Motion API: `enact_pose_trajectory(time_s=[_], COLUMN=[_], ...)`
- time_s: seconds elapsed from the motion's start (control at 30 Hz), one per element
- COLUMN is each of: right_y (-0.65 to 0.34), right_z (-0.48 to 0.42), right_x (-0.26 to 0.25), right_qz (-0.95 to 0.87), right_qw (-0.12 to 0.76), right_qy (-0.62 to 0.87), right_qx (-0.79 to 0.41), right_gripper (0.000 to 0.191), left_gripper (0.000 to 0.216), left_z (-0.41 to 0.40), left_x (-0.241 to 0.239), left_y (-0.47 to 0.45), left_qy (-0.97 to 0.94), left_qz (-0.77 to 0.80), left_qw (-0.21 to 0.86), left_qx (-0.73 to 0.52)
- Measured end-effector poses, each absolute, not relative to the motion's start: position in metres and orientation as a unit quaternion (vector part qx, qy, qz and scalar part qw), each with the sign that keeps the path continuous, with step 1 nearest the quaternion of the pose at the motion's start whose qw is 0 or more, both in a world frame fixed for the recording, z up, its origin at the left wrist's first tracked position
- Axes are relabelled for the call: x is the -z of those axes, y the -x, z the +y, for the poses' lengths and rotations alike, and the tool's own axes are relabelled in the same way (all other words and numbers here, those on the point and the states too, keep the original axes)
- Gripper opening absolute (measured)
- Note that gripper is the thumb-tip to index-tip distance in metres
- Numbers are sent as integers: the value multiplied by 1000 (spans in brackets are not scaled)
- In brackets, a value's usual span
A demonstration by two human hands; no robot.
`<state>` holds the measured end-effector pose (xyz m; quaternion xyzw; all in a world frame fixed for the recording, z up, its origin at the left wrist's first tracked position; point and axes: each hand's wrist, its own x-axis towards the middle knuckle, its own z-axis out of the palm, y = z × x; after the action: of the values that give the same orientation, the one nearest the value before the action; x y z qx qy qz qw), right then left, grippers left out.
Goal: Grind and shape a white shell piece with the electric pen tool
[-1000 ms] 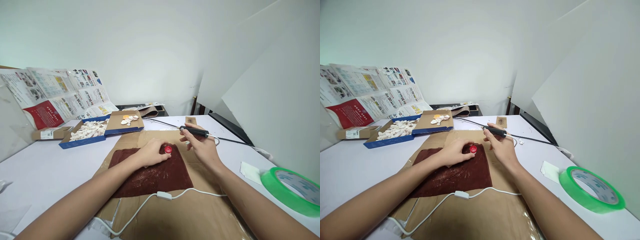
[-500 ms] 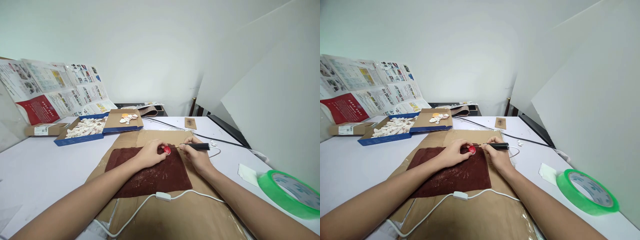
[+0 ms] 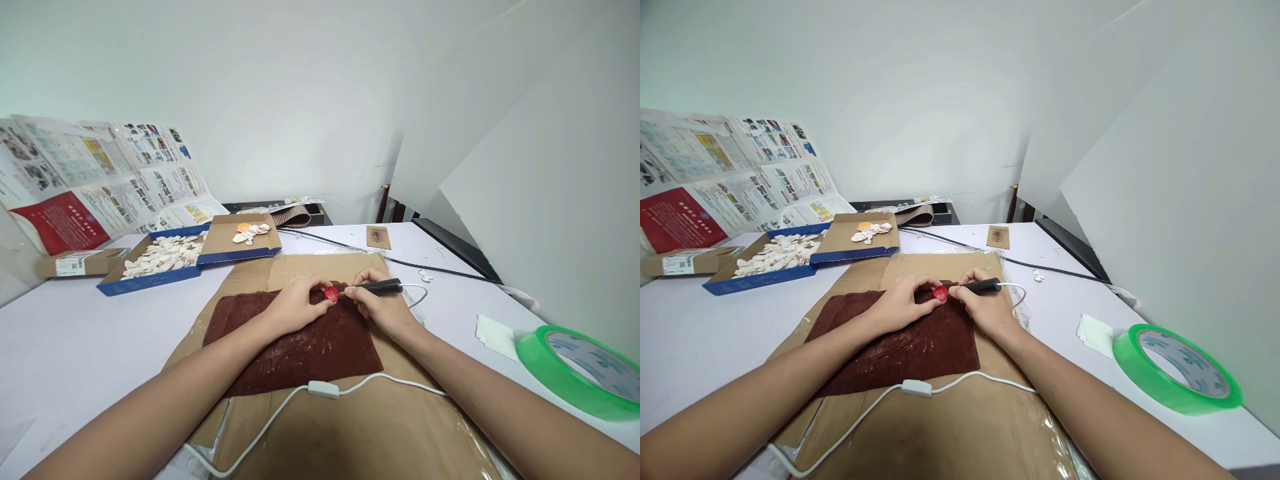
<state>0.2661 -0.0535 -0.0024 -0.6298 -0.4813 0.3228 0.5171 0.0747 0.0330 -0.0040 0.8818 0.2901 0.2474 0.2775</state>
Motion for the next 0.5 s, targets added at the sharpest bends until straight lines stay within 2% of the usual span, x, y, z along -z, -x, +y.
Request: enact_pose_trajectory(time_s=[0.5], right_y=[-268], right_z=[-53], right_x=[4], right_qz=[-500], right_qw=[509], right_qy=[634], right_qx=[-298], right_gripper=[24], left_gripper=[22], left_z=[32], left_x=[5], left_y=[-74], left_qy=[-882], left_qz=[291], left_qw=[273], left_qx=[-252])
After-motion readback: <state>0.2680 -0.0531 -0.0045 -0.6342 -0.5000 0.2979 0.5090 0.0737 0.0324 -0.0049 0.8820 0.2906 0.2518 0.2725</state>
